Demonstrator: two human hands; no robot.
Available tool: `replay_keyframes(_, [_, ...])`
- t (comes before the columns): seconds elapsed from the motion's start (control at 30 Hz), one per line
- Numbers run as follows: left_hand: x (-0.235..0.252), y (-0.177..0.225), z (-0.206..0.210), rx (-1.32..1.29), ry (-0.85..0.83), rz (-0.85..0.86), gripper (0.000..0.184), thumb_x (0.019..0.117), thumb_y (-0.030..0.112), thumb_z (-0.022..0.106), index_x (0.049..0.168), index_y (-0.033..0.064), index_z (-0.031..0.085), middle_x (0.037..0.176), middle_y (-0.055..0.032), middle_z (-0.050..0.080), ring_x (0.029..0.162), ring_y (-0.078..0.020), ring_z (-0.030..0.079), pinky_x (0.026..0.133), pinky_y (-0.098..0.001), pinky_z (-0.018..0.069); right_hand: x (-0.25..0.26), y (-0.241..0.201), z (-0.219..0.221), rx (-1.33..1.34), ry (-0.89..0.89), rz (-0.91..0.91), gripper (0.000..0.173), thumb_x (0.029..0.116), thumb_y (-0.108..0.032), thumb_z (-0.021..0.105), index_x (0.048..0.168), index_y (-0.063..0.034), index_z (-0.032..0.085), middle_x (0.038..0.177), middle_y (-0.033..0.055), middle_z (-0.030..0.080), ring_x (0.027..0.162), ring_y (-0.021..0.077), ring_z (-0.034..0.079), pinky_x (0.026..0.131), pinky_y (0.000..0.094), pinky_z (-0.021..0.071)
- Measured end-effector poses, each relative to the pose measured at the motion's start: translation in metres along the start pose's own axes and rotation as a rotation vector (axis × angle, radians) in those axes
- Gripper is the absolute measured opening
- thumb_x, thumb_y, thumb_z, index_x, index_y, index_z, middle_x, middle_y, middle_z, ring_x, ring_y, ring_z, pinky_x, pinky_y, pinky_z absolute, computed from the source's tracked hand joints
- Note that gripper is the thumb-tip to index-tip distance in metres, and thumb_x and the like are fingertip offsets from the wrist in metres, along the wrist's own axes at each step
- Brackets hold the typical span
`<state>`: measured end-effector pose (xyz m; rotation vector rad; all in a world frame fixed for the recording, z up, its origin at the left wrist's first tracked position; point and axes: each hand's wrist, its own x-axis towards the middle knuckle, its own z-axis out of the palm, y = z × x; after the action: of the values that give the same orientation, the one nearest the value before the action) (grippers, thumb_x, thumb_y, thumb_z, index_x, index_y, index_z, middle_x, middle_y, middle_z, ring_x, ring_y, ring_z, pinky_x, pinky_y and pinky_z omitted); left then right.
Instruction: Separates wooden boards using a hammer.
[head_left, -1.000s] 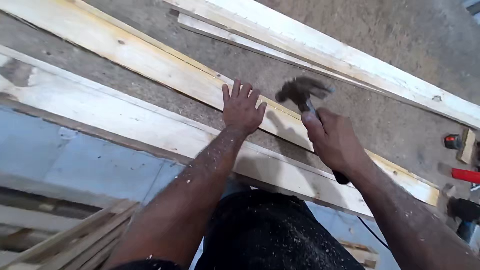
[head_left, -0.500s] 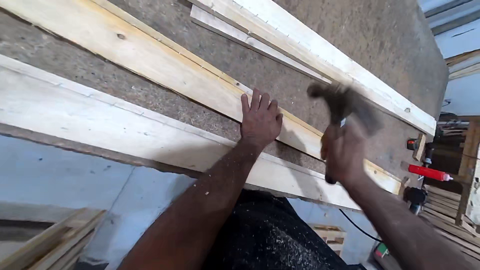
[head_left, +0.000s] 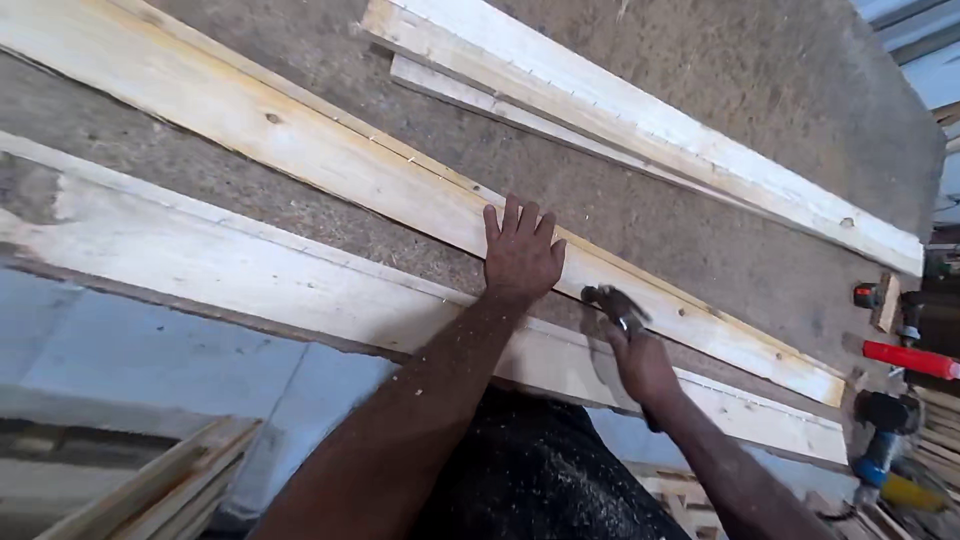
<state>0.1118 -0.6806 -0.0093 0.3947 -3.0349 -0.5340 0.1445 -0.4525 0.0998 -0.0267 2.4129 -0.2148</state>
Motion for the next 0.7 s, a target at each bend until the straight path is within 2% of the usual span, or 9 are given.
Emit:
replay_keyframes(0.13, [-0.004,0.000,0.000,0.013,-0.042,0.000,0.056,0.1005,0.058,0.037,0.138,0.0249,0.063,0.152,-0.0076,0.053,0.153,-0.0396,0.029,0.119,-0.0737,0.0145,-0.014,0.003,-0.003,0.015,0.253,-0.163,0.059,0.1052,-0.052,0.032,0.102,-0.0046,0.067,0.066,0.0067,0.063,0.058,0.0235,0.066,0.055,0.0488,0.0575])
replay_keyframes(0.27, [0.001,-0.002,-0.014,-0.098,-0.143,-0.037,0.057,0.1028,0.056,0.042,0.148,0.0228,0.055,0.159,-0.0057,0.046,0.156,-0.0349,0.025,0.123,-0.0694,0.0120,0.004,-0.007,0.001,-0.040,-0.016,0.050,0.063,0.1056,-0.060,0.037,0.103,-0.0049,0.066,0.078,0.0141,0.066,0.075,0.0316,0.069,0.071,0.0552,0.0577])
replay_keyframes(0.3, [0.004,-0.010,-0.027,-0.198,-0.181,-0.047,0.058,0.1037,0.051,0.046,0.152,0.0196,0.050,0.161,-0.0063,0.044,0.156,-0.0330,0.026,0.124,-0.0659,0.0145,0.006,-0.013,-0.006,-0.080,-0.053,0.069,0.063,0.1051,-0.061,0.037,0.107,-0.0049,0.065,0.082,0.0150,0.067,0.079,0.0325,0.069,0.073,0.0553,0.0576])
replay_keyframes(0.37, [0.019,-0.047,-0.064,-0.312,-0.148,-0.055,0.055,0.1054,0.042,0.050,0.153,0.0150,0.048,0.158,-0.0104,0.046,0.150,-0.0351,0.037,0.120,-0.0645,0.0288,0.006,-0.030,-0.020,-0.171,-0.076,0.074,0.064,0.1048,-0.062,0.036,0.108,-0.0047,0.064,0.084,0.0155,0.067,0.082,0.0334,0.070,0.074,0.0556,0.0576])
replay_keyframes(0.4, [0.024,-0.073,-0.079,-0.267,-0.123,-0.045,0.055,0.1056,0.042,0.047,0.154,0.0158,0.046,0.160,-0.0102,0.044,0.152,-0.0373,0.033,0.119,-0.0673,0.0272,0.000,-0.038,-0.023,-0.214,-0.081,0.082,0.063,0.1047,-0.062,0.037,0.105,-0.0053,0.064,0.081,0.0145,0.066,0.080,0.0328,0.070,0.072,0.0549,0.0574])
replay_keyframes(0.5, [0.051,-0.172,-0.104,-0.076,-0.062,0.007,0.065,0.1007,0.058,0.049,0.150,0.0149,0.052,0.163,-0.0168,0.038,0.155,-0.0460,0.022,0.119,-0.0761,0.0140,-0.005,-0.097,-0.050,-0.282,-0.152,0.085,0.053,0.1049,-0.056,0.044,0.097,-0.0073,0.064,0.080,0.0129,0.065,0.078,0.0313,0.069,0.070,0.0537,0.0570])
replay_keyframes(0.57, [0.053,-0.214,-0.099,0.025,-0.131,0.024,0.080,0.0946,0.074,0.040,0.148,0.0161,0.054,0.159,-0.0203,0.041,0.154,-0.0491,0.020,0.117,-0.0800,0.0105,-0.011,-0.151,-0.069,-0.206,-0.159,-0.011,0.055,0.1051,-0.057,0.045,0.091,-0.0078,0.064,0.070,0.0112,0.061,0.064,0.0288,0.065,0.060,0.0517,0.0552])
replay_keyframes(0.63, [0.049,-0.224,-0.088,0.044,-0.086,0.051,0.080,0.0921,0.077,0.036,0.143,0.0199,0.058,0.151,-0.0122,0.052,0.153,-0.0427,0.026,0.117,-0.0788,0.0101,-0.018,-0.206,-0.084,-0.126,-0.043,-0.173,0.057,0.1048,-0.061,0.040,0.089,-0.0117,0.062,0.061,0.0062,0.056,0.051,0.0229,0.059,0.047,0.0462,0.0510])
replay_keyframes(0.7, [0.043,-0.224,-0.081,0.009,-0.015,0.045,0.075,0.0921,0.075,0.039,0.139,0.0207,0.061,0.148,-0.0079,0.055,0.153,-0.0388,0.029,0.119,-0.0762,0.0100,-0.020,-0.248,-0.088,-0.036,0.185,-0.377,0.056,0.1041,-0.064,0.036,0.091,-0.0157,0.061,0.056,-0.0010,0.052,0.043,0.0142,0.052,0.038,0.0371,0.0448])
